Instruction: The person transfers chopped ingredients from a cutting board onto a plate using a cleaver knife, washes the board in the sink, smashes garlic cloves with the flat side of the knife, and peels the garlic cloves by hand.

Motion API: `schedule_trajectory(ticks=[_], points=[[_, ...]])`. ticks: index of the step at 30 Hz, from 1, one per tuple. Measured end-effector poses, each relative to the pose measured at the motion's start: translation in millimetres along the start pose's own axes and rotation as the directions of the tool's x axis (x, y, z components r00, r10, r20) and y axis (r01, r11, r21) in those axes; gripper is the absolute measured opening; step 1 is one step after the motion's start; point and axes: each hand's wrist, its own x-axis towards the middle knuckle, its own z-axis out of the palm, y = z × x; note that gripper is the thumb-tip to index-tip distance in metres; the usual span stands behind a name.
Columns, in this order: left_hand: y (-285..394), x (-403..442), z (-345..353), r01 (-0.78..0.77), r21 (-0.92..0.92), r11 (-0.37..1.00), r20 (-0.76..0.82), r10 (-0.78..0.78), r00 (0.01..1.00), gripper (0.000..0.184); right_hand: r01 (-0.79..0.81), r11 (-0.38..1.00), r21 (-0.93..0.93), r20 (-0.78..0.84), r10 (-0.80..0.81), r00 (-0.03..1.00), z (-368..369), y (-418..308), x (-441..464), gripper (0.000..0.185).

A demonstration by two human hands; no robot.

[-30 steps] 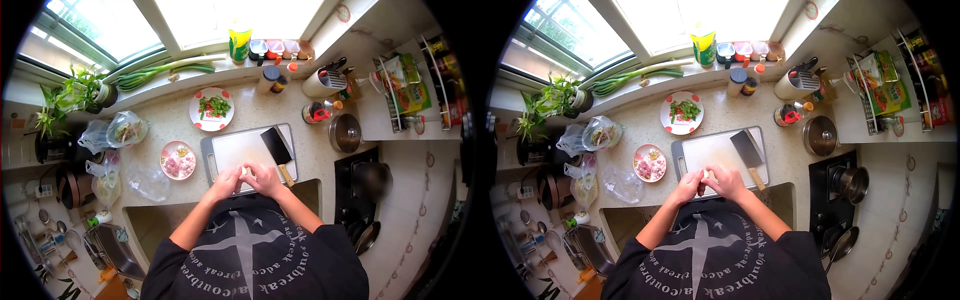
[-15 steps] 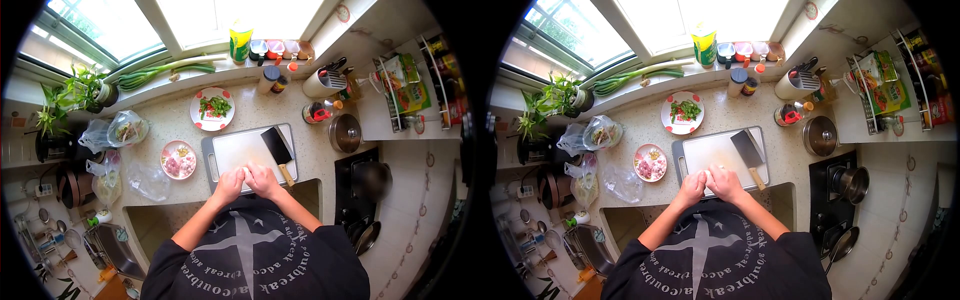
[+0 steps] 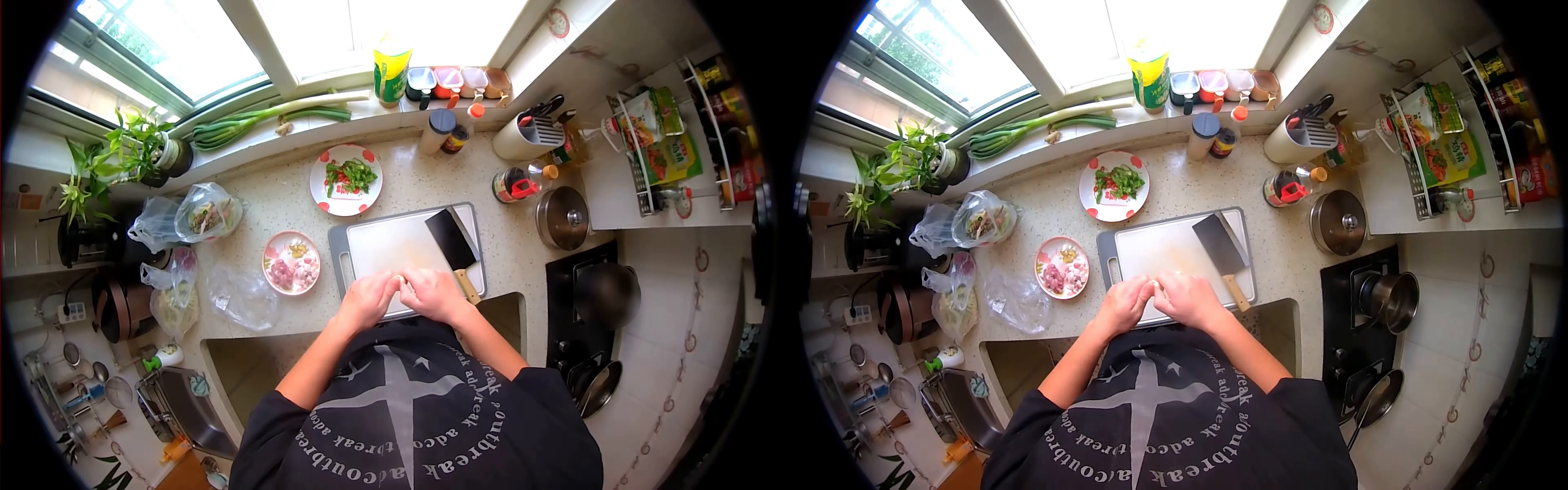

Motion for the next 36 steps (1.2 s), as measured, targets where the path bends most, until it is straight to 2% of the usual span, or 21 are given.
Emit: schedule_trajectory(ticks=[3,12,18,21,24,27,30,33,36], points=[[5.0,0.5,-3.2,0.031,-0.062,0.998,-0.010,-0.032,0.999,0.027,-0.009,1.000,0.008,-0.038,0.009,0.999,-1.8,-4.0,1.3,0.019],[7.5,-0.5,1.2,0.028,0.035,0.999,-0.082,-0.026,0.996,0.025,-0.025,1.000,-0.018,-0.206,0.021,0.978,7.0,-15.2,-2.5,0.021],[12.0,-0.6,-1.0,-0.014,0.033,0.999,-0.115,0.018,0.993,0.023,-0.047,0.995,0.090,-0.122,0.058,0.991,-2.1,-16.3,-1.1,0.023],[9.2,-1.5,-2.5,-0.004,-0.033,0.999,-0.087,0.001,0.996,0.022,-0.020,0.980,0.198,-0.070,0.035,0.997,-1.6,-9.8,-1.9,0.022],[1.8,-0.2,-0.4,-0.073,-0.045,0.996,-0.080,0.069,0.994,0.029,-0.019,0.979,0.204,-0.074,0.035,0.997,-1.3,-9.8,-1.9,0.022],[0.1,-0.3,2.6,-0.012,-0.153,0.988,-0.050,0.005,0.999,0.032,-0.053,0.988,0.146,-0.100,0.068,0.993,5.0,-10.6,-3.0,0.021],[-0.8,-0.8,7.8,0.122,-0.242,0.962,-0.015,-0.130,0.991,0.025,-0.053,0.989,0.135,-0.150,0.074,0.986,8.0,-13.6,-2.8,0.022],[1.7,-0.8,13.9,0.101,-0.175,0.979,-0.063,-0.113,0.992,0.028,-0.049,0.985,0.166,-0.236,0.088,0.968,18.8,-15.4,-4.0,0.024],[6.8,-0.9,14.9,0.100,-0.199,0.975,-0.082,-0.118,0.990,0.029,-0.096,0.978,0.187,-0.241,0.140,0.960,20.1,-20.9,-5.7,0.026]])
